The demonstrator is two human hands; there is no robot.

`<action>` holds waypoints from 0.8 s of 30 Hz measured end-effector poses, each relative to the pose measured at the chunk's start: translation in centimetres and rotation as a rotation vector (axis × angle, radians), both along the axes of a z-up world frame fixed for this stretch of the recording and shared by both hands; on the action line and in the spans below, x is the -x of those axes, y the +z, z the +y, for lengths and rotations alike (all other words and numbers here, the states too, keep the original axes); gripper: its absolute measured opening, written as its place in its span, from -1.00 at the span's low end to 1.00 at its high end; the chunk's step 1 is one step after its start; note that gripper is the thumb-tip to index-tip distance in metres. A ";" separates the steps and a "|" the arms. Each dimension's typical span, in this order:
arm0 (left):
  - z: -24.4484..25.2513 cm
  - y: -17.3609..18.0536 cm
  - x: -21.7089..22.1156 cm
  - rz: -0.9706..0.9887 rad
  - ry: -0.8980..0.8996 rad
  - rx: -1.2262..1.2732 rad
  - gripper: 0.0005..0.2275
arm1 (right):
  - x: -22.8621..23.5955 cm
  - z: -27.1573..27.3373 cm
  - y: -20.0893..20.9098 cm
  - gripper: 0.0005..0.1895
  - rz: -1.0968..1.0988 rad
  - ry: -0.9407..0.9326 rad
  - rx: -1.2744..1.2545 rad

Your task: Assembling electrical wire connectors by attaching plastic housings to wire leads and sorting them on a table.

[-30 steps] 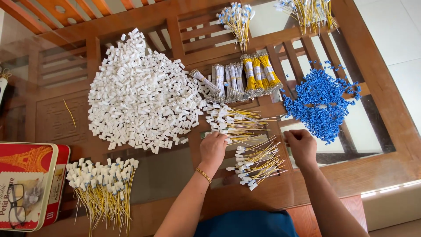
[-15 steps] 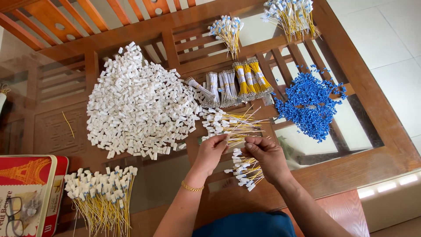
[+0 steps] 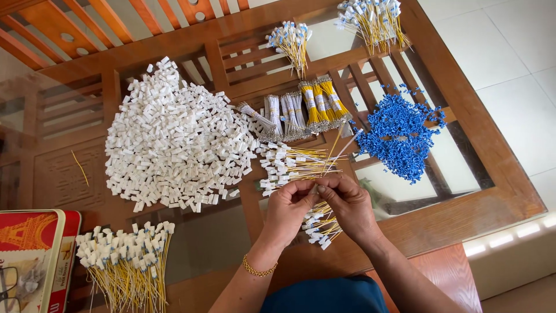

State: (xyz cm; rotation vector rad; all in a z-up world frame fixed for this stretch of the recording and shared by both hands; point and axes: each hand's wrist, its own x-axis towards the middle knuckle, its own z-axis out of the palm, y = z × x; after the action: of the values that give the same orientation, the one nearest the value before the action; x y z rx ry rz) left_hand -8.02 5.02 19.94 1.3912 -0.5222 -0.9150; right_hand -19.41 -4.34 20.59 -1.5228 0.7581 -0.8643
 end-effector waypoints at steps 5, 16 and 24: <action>0.1 0.9 0.1 0.013 0.001 0.030 -0.81 | 0.2 0.8 0.8 -0.88 -0.018 -0.019 -0.105; 0.0 3.1 -0.1 0.007 0.005 0.004 -0.83 | 0.7 0.6 0.6 -0.80 -0.009 0.018 -0.025; -0.8 -1.0 0.6 0.098 0.043 -0.051 -0.83 | 0.6 1.2 -0.1 -0.77 0.033 0.020 0.145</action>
State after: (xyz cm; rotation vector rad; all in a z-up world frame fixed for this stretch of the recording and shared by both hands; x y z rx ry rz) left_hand -8.63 4.25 18.99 1.3906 -0.3958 -0.9617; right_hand -20.02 -3.14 20.45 -1.6739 0.7154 -0.8973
